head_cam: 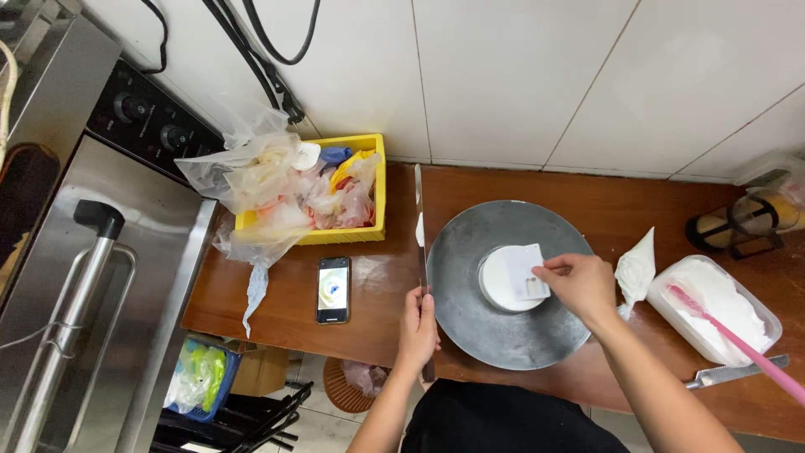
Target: The person pipes white frosting onto a small cake and spreads it using a spatula and a plastic card. They continue to refine the frosting with the card and spatula before moving the cake and turntable aside.
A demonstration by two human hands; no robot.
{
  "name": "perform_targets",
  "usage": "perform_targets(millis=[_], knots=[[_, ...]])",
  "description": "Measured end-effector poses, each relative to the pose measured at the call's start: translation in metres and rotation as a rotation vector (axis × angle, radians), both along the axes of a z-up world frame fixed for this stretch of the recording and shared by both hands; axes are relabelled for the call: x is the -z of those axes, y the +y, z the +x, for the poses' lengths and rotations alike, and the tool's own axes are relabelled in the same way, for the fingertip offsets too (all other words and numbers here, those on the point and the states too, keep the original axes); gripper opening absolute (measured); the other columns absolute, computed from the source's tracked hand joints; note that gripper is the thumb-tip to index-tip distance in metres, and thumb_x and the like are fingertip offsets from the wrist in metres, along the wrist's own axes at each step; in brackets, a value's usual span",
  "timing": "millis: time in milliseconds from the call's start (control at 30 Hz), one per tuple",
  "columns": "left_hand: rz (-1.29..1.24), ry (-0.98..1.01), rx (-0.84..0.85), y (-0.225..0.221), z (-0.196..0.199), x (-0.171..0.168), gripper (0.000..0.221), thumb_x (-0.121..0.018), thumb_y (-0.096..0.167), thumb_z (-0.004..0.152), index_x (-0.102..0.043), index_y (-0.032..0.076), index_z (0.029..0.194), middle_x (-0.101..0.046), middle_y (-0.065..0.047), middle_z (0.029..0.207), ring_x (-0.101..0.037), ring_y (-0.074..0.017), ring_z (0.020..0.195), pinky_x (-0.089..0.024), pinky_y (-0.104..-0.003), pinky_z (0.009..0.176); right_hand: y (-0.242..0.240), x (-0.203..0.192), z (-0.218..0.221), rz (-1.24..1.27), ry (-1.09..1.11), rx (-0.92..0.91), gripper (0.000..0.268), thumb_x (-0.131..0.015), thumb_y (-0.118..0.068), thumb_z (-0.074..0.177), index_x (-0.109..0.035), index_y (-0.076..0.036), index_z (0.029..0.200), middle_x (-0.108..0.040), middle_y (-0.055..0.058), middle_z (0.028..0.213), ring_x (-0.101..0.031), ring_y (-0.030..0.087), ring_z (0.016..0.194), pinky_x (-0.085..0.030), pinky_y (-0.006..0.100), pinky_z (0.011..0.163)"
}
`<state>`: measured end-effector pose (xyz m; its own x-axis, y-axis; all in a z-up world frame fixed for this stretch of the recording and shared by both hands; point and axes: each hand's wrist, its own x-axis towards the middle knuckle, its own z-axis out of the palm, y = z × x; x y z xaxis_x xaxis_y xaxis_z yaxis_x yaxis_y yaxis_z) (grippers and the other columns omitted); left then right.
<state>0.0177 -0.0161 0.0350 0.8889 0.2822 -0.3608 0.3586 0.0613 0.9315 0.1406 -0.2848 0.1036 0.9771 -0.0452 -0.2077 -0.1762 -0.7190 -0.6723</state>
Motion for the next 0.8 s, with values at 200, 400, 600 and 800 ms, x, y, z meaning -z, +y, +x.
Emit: perform_targets(millis=[200, 400, 600, 800], knots=[[0.382, -0.563, 0.038, 0.006, 0.0, -0.036, 0.034, -0.044, 0.034, 0.115, -0.048, 0.002, 0.127, -0.067, -0.007, 0.099, -0.061, -0.0094, 0.078, -0.048, -0.026, 0.065, -0.011, -0.025, 0.003, 0.009, -0.04, 0.065, 0.029, -0.087, -0.026, 0.079, -0.082, -0.003, 0.096, -0.079, 0.012, 0.083, -0.074, 0.02, 0.069, -0.056, 0.031, 0.066], [-0.258, 0.01, 0.269, -0.028, -0.037, -0.034, 0.034, -0.045, 0.033, 0.108, -0.051, 0.007, 0.129, -0.06, -0.003, 0.09, -0.043, -0.005, 0.043, -0.037, -0.022, 0.034, 0.023, 0.027, -0.02, 0.952, 0.12, 0.145, 0.025, -0.079, -0.01, 0.083, -0.071, 0.001, 0.104, -0.08, 0.007, 0.094, -0.074, 0.009, 0.083, -0.058, 0.021, 0.073], [-0.467, -0.068, 0.387, -0.044, -0.059, -0.049, 0.034, -0.041, 0.032, 0.115, -0.051, 0.003, 0.128, -0.053, -0.002, 0.086, -0.042, -0.0038, 0.044, -0.035, -0.02, 0.036, 0.052, 0.013, -0.041, 1.059, 0.166, 0.208, 0.021, -0.078, -0.007, 0.088, -0.072, 0.003, 0.105, -0.077, 0.007, 0.091, -0.068, 0.008, 0.078, -0.048, 0.02, 0.068], [-0.248, -0.145, 0.162, -0.029, -0.059, -0.06, 0.035, -0.041, 0.03, 0.11, -0.056, 0.001, 0.123, -0.071, -0.007, 0.098, -0.043, -0.0048, 0.041, -0.037, -0.021, 0.035, 0.019, 0.029, -0.033, 0.941, 0.13, 0.176, 0.021, -0.081, -0.006, 0.084, -0.073, 0.005, 0.101, -0.077, 0.01, 0.09, -0.07, 0.011, 0.079, -0.054, 0.022, 0.073]])
